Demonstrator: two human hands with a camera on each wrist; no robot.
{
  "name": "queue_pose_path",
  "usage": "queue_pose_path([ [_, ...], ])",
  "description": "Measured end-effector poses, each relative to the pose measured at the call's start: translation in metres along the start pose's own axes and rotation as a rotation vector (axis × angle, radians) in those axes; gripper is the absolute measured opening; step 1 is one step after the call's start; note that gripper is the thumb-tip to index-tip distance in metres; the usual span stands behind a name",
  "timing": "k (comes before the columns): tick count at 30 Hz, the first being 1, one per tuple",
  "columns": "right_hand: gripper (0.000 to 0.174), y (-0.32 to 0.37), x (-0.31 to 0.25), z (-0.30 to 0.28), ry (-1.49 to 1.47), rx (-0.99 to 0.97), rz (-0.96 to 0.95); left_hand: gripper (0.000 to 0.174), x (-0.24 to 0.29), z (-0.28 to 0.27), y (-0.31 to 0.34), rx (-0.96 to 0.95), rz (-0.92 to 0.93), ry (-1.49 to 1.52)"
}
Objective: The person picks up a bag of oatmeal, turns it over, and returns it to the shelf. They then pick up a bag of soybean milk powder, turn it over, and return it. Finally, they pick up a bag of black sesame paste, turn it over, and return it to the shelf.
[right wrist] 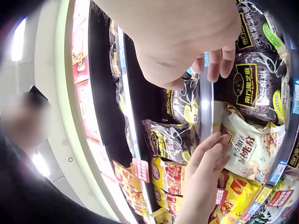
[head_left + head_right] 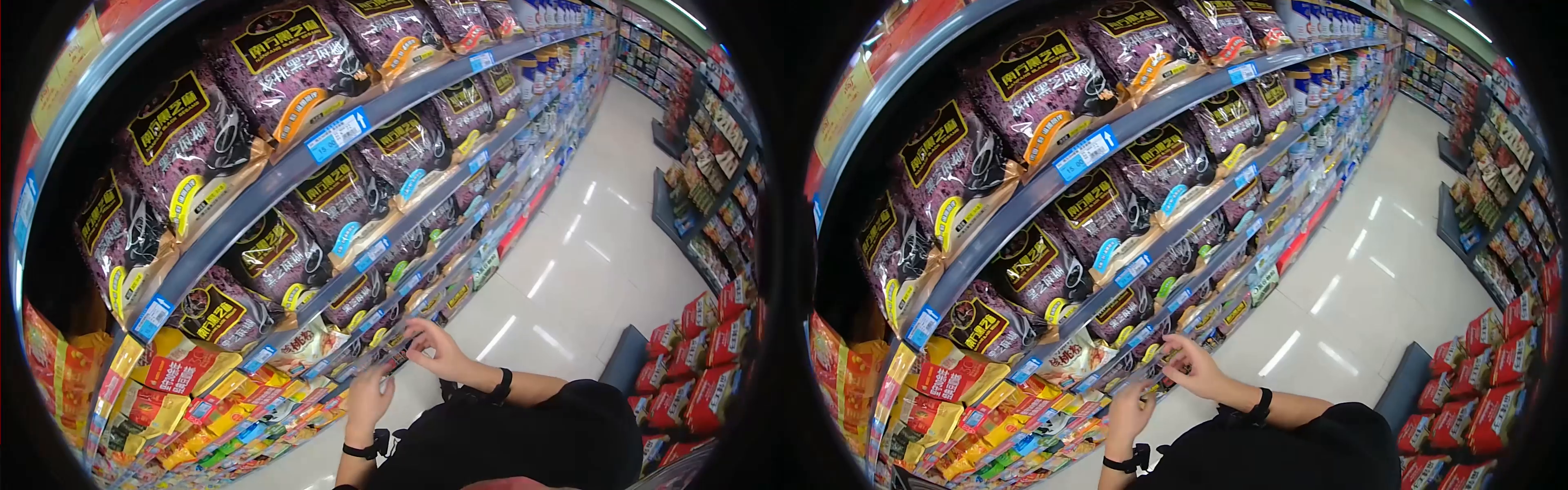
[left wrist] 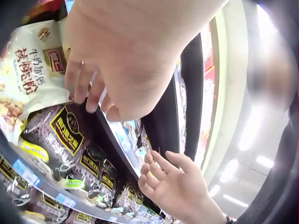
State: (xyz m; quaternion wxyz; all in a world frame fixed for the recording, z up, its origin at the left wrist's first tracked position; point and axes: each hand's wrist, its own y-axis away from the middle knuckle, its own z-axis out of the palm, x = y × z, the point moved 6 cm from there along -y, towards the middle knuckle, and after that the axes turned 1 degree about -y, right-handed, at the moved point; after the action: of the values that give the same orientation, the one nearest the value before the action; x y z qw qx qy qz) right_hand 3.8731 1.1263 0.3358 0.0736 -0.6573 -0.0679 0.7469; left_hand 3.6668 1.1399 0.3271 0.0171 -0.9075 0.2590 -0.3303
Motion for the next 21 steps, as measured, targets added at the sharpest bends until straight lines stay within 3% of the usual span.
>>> queue_pose_path([
  [4, 0.066, 0.042, 0.018, -0.016, 0.079, 0.057, 0.087, 0.024, 0.009, 0.058, 0.023, -0.252, -0.006, 0.145],
  [8, 0.062, 0.078, 0.022, -0.050, 0.135, 0.188, 0.170, 0.023, 0.027, 0.094, 0.027, -0.338, 0.055, 0.151],
  [14, 0.060, 0.097, 0.014, -0.107, 0.110, 0.297, 0.130, 0.023, 0.085, 0.117, -0.002, -0.364, 0.042, 0.230],
  [16, 0.060, 0.099, 0.011, -0.130, 0.089, 0.304, 0.111, 0.023, 0.107, 0.129, -0.017, -0.392, 0.112, 0.198],
  [21, 0.057, 0.110, -0.010, -0.212, 0.077, 0.294, 0.087, 0.022, 0.156, 0.185, -0.059, -0.391, 0.114, 0.173],
])
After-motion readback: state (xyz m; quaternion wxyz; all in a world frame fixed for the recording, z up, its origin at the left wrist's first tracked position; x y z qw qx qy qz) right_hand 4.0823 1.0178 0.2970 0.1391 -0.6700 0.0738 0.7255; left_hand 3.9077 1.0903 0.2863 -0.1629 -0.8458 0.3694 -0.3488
